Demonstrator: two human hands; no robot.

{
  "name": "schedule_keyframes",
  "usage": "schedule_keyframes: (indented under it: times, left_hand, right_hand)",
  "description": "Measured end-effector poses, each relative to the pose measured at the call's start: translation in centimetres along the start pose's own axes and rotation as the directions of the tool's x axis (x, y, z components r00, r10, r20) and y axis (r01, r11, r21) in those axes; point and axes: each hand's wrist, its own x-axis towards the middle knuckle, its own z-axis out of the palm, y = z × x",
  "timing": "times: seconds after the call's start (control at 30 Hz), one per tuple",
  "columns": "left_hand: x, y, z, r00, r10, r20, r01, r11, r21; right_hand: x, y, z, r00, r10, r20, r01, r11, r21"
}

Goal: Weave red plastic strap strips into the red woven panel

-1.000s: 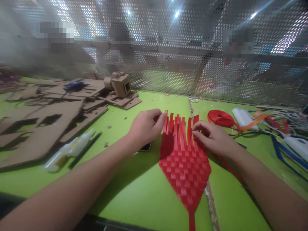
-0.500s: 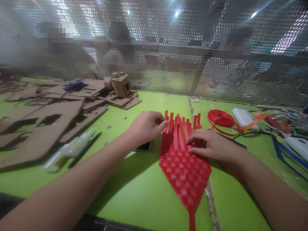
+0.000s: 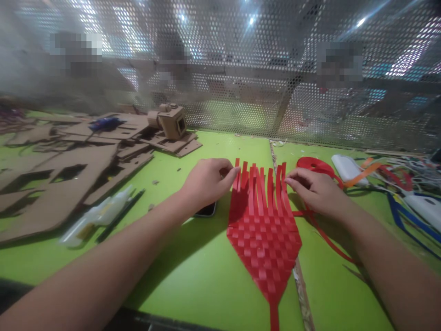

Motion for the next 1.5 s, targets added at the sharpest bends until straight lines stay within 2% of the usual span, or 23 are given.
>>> schedule_keyframes:
  times: [0.3,0.57,0.67,0.77,0.87,0.93,1.0,1.13,1.23,1.37,1.5]
  left_hand:
    - [-0.1,0.0,0.2,1.000,0.008,-0.008,-0.008,0.999,-0.039]
    - [-0.2,0.0,0.5,0.982,0.112,0.150,-0.097,0.990,-0.104]
    - [-0.2,-0.3,0.7,0.978,0.118,0.172,-0.104,0.991,-0.087]
    - [-0.3,-0.3,1.0,0.970,0.166,0.180,-0.152,0.985,-0.087]
    - [-1.0,0.6,1.4,0.919,0.303,0.252,-0.278,0.952,-0.130]
    - [-1.8,1.7,1.8,0.840,0.408,0.357,-0.370,0.913,-0.171]
    - [-2.7,2.7,2.2,0.759,0.488,0.432,-0.447,0.872,-0.200]
    - [-4.5,3.9,3.4,0.692,0.474,0.545,-0.479,0.866,-0.145]
    - [-5.4,4.0,4.1,0.659,0.427,0.619,-0.443,0.886,-0.139]
    - [-5.7,3.9,4.5,0.660,0.403,0.634,-0.418,0.898,-0.136]
    - [-5.7,3.7,4.6,0.655,0.406,0.637,-0.424,0.896,-0.135]
  right_hand:
    - [0.0,-0.1,0.8,0.990,-0.102,0.101,0.100,0.995,0.024]
    - [-0.4,-1.1,1.4,0.939,-0.192,0.287,0.179,0.981,0.071]
    - [-0.4,-1.5,1.5,0.926,-0.219,0.308,0.206,0.976,0.073]
    - [-0.3,-1.1,1.1,0.939,-0.197,0.283,0.193,0.980,0.043]
    - [-0.2,0.1,0.2,0.967,-0.080,0.242,0.087,0.996,-0.018]
    - [-0.3,1.2,-0.7,0.963,-0.007,0.271,0.016,0.999,-0.031]
    - [-0.4,2.1,-1.4,0.936,0.038,0.350,-0.035,0.999,-0.015]
    - [-0.8,2.8,-2.3,0.872,0.087,0.481,-0.128,0.990,0.054]
    - [-1.0,2.9,-2.7,0.840,0.101,0.533,-0.158,0.985,0.063]
    - [-1.1,3.1,-3.3,0.824,0.099,0.558,-0.155,0.987,0.053]
    - [-1.2,2.7,-4.1,0.835,0.029,0.550,-0.162,0.967,0.195]
